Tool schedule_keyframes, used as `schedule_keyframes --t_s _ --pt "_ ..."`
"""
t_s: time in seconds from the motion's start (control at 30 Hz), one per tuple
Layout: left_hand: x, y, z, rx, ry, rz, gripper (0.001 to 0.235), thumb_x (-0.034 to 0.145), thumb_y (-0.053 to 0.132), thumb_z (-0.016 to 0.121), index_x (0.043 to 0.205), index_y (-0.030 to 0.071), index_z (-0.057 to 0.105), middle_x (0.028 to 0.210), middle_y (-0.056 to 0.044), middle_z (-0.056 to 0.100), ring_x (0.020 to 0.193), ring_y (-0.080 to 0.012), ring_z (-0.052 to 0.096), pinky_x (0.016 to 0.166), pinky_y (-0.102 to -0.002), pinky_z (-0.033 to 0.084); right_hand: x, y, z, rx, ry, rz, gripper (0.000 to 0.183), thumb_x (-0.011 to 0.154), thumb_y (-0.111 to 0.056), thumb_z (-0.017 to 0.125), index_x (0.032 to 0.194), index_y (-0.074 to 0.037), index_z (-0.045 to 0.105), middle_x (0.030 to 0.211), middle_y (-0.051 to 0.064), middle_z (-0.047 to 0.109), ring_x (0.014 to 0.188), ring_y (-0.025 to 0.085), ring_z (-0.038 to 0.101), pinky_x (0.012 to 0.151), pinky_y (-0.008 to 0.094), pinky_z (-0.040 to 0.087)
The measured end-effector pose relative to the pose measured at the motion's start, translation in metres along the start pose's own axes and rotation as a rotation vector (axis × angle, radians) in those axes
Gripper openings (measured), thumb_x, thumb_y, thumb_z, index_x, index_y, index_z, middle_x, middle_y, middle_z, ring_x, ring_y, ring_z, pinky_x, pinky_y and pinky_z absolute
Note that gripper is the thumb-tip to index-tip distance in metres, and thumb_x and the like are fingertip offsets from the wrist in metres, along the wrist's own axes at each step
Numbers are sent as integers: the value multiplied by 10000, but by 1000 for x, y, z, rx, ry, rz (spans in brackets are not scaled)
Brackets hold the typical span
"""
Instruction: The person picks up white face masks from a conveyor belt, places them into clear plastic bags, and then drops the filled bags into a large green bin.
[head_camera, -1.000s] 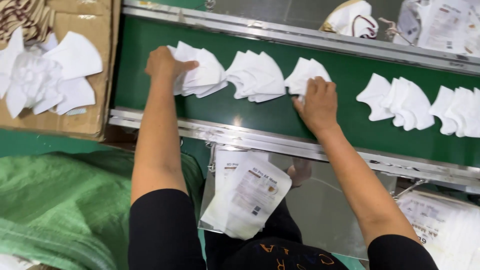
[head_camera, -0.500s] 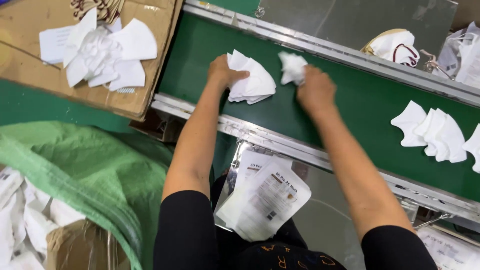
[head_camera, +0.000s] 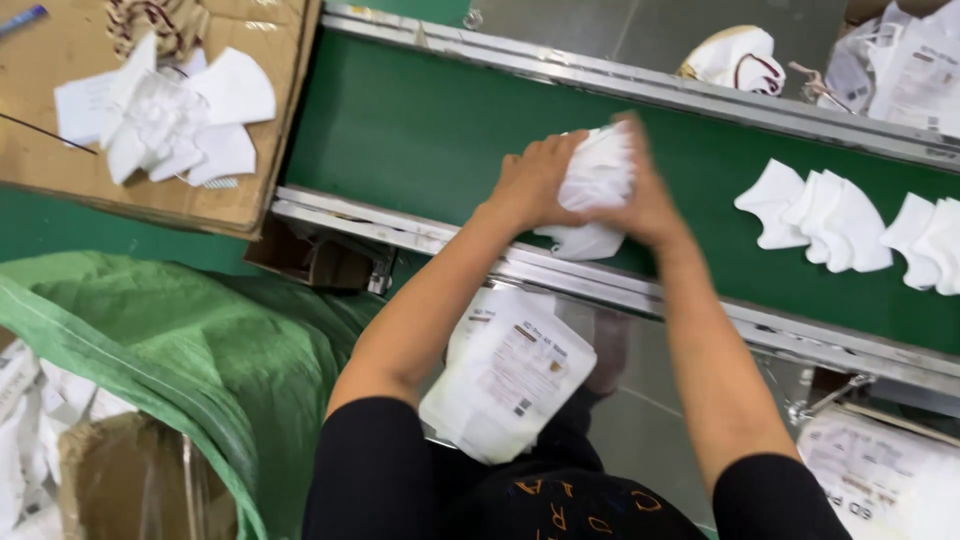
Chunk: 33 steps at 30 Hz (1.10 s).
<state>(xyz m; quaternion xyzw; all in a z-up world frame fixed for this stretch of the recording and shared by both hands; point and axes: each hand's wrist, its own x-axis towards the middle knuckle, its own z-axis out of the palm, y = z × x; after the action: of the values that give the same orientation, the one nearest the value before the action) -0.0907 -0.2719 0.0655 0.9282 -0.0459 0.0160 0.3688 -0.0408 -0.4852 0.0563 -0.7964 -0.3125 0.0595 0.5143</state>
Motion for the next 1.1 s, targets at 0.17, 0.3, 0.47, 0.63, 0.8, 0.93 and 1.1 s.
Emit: schedule_keyframes --t_s 0.17,0.3,0.47,0.63,0.8,0.93,1.1 --pt "3 25 7 192 -12 -35 1198 509 323 990 1505 196 337 1425 -124 524 1289 -371 504 922 -642 422 15 8 3 -61 -68 -62 1340 579 -460 933 1644 -82 213 1687 196 287 1572 400 227 1273 507 213" --pt "27 13 28 192 -42 -95 952 610 310 945 1392 182 418 1330 -97 619 1229 -347 590 900 -583 488 18 17 -7 -232 -117 -153 1078 718 -437 880 1572 -81 327 1592 163 434 1526 388 321 1272 522 178" --pt "28 39 13 144 -208 -167 779 726 324 908 1327 143 446 1201 -149 708 1131 -371 673 915 -495 552 0 -16 -44 -283 -151 -76 631 871 -388 798 1368 -68 578 1325 151 639 1248 358 570 1101 532 382" --pt "-25 62 -9 -915 82 189 840 837 290 857 1483 104 354 1295 -115 673 1122 -244 699 904 -388 593 -55 -35 -90 -135 -14 57 279 925 -290 737 1056 -47 697 947 119 723 847 314 666 773 481 548" --pt "-107 15 34 -713 300 -173 559 897 258 809 1357 60 560 1203 -118 706 955 -187 714 807 -300 593 -129 14 -85 -293 -15 150 215 969 -208 694 1082 -26 678 1003 139 733 872 277 681 805 458 560" --pt "-156 5 47 -944 315 -328 456 954 268 771 1316 22 642 1176 -144 686 967 -203 711 840 -334 592 -173 -16 -64 -579 -45 123 281 974 -279 711 1105 -36 663 1066 144 706 962 303 671 838 466 546" --pt "-202 106 44 -626 -40 304 960 750 306 927 1512 24 414 1513 -180 516 1393 -302 478 1123 -437 424 -243 -98 -36 -824 -122 145 368 950 -368 753 1123 -58 657 1106 141 675 1026 340 655 839 487 520"
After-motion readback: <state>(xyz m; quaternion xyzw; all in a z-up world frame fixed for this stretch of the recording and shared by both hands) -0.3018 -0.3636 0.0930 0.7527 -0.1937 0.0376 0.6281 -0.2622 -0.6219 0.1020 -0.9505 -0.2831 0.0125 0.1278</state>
